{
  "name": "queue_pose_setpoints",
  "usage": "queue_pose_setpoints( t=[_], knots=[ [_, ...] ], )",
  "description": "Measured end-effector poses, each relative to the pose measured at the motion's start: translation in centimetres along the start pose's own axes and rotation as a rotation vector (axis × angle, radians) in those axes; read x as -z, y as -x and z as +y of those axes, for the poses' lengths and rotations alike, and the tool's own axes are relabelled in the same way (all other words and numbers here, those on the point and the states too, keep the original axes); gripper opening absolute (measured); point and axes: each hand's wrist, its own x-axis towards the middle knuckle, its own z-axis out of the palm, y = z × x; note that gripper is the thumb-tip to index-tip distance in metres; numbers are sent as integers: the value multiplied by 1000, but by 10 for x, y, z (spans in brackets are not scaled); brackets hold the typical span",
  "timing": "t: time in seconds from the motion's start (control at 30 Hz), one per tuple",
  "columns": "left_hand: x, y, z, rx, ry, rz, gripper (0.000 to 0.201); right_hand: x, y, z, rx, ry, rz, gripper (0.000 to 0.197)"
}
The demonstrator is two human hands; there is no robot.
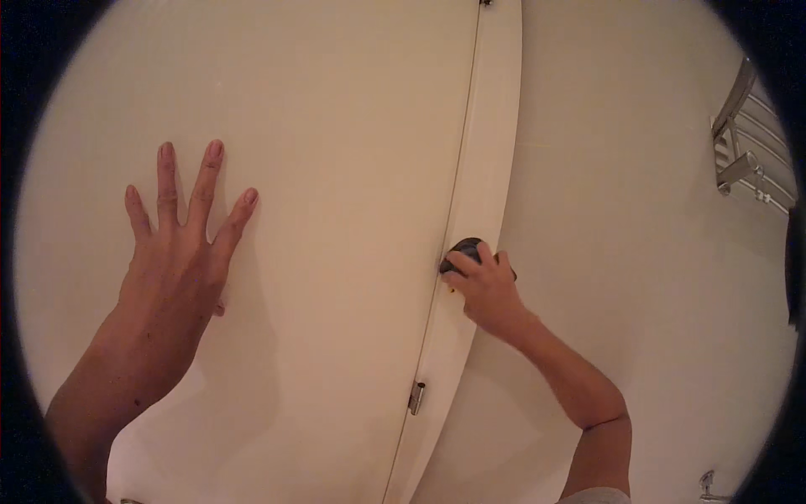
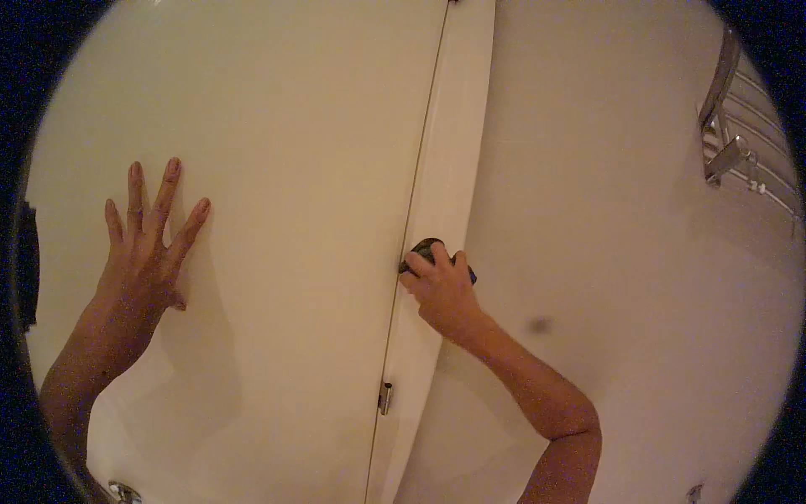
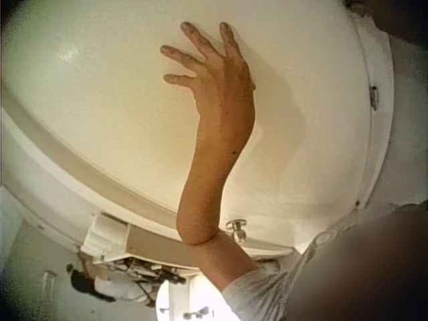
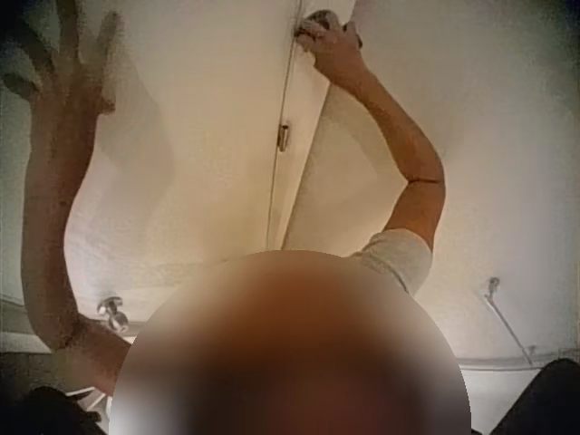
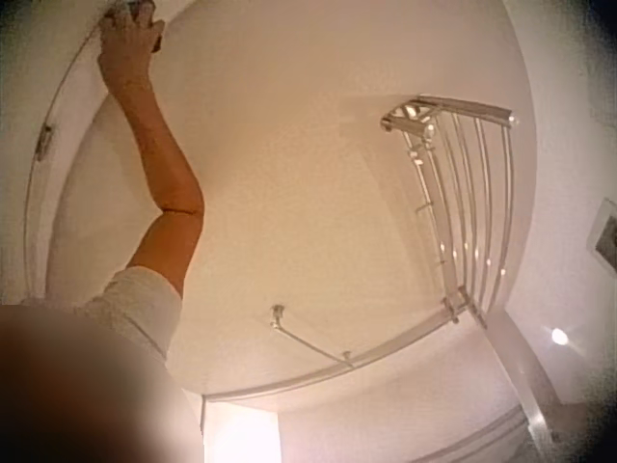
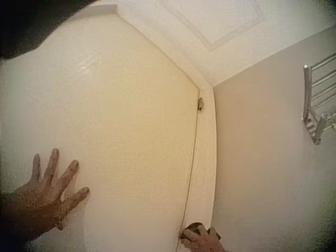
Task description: The person cleans a bathroom using a sponge, wiping the shower door, toilet, floor, and door surfaces. They move around the room to reach different areas, including the sink and the door handle, ensuring a thorough cleaning of the visible surfaces.
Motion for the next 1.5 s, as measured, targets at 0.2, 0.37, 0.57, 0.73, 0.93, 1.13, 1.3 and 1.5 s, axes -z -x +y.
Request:
queue_pose_setpoints(
  t=[0.2, 0.37, 0.57, 0.73, 0.93, 1.13, 1.3, 1.5],
  knots=[
    [-19, 4, -4, -14, -1, 133, 117, 88, -98, 164, -423, 280, 417, 43],
    [-35, -1, 4, 15, 57, 152, 122, 78, -96, 246, -376, 690, 247, 38],
    [-44, -5, 0, 63, -32, 226, 107, -33, 33, 102, 72, 377, -130, 28],
    [17, -31, 32, -36, -187, -24, 50, 22, -17, 163, 40, 506, 13, 32],
    [66, -104, 113, -369, 239, 124, 46, 181, -82, 322, -523, 895, 448, 27],
    [49, -207, 199, -341, 303, 353, 60, 183, -133, 365, -883, 1009, 817, 41],
    [14, -267, 247, -114, 393, 566, 71, 59, -184, 296, -405, 659, 516, 49],
    [19, -262, 259, -1, 282, 497, 60, 111, -170, 328, -242, 851, 366, 33]
  ],
)
